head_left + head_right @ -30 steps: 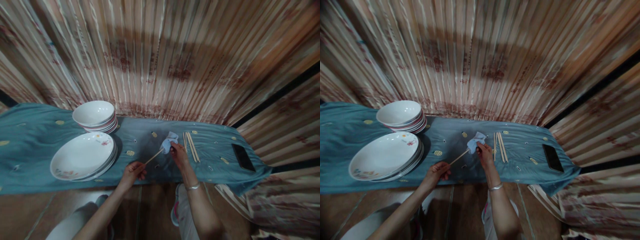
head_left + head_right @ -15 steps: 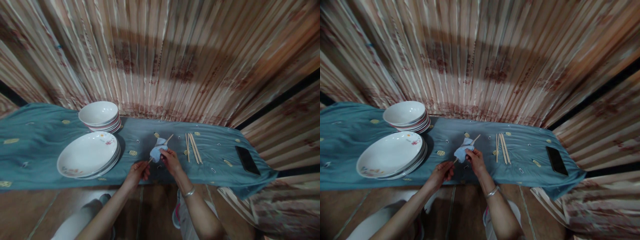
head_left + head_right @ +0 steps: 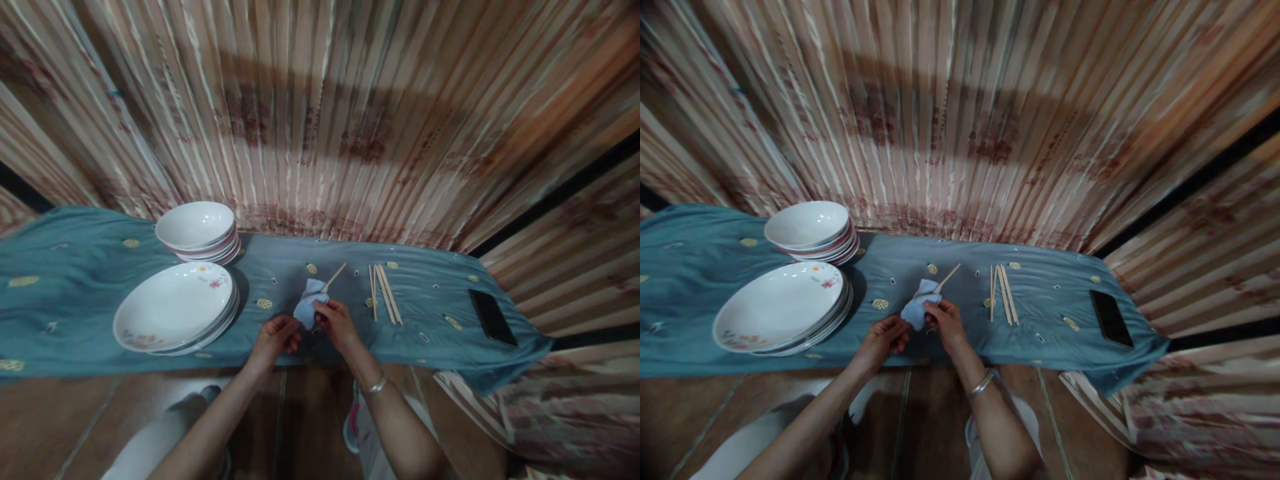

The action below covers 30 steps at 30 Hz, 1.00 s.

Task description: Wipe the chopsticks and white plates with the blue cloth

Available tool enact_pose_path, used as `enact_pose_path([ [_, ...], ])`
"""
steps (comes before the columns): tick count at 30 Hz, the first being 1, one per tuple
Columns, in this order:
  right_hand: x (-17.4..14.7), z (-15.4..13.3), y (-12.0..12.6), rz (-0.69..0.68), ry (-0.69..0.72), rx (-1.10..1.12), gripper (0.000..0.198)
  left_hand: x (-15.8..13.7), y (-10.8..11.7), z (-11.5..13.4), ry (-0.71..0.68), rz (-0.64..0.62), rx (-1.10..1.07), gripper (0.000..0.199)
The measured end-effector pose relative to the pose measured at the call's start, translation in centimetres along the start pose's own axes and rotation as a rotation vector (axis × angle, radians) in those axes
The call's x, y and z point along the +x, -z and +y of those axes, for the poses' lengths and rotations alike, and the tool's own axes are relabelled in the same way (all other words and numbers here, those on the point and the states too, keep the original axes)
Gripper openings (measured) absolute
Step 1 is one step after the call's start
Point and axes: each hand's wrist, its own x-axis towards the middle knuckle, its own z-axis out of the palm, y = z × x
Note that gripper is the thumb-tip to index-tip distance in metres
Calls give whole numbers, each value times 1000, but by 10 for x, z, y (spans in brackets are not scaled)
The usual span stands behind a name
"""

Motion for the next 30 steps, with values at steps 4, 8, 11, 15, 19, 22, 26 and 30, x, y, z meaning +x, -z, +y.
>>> enact_pose_path([
  [4, 6, -17, 15, 67, 50, 65, 25, -3, 0, 0, 4, -8, 42, 38],
  [8, 13, -33, 35, 146, 124, 137, 25, -8, 2, 0, 7, -54, 64, 40],
  [11, 15, -40, 45, 159, 159, 147, 24, -11, 2, -1, 12, -100, 63, 42],
  [15, 13, -40, 43, 144, 147, 136, 23, -17, 1, -3, 58, -111, 13, 43],
  [19, 4, -29, 28, 92, 92, 112, 22, -23, -2, -3, 101, -83, -69, 39],
  [22, -7, -16, 13, 21, 41, 49, 22, -26, -5, 0, 102, -82, -106, 35],
  [26, -20, 2, -4, -68, 14, -37, 25, -27, -7, 2, 65, -49, -128, 26],
  [30, -25, 8, -12, -108, 25, -99, 26, -26, -7, 4, 31, 10, -163, 18],
])
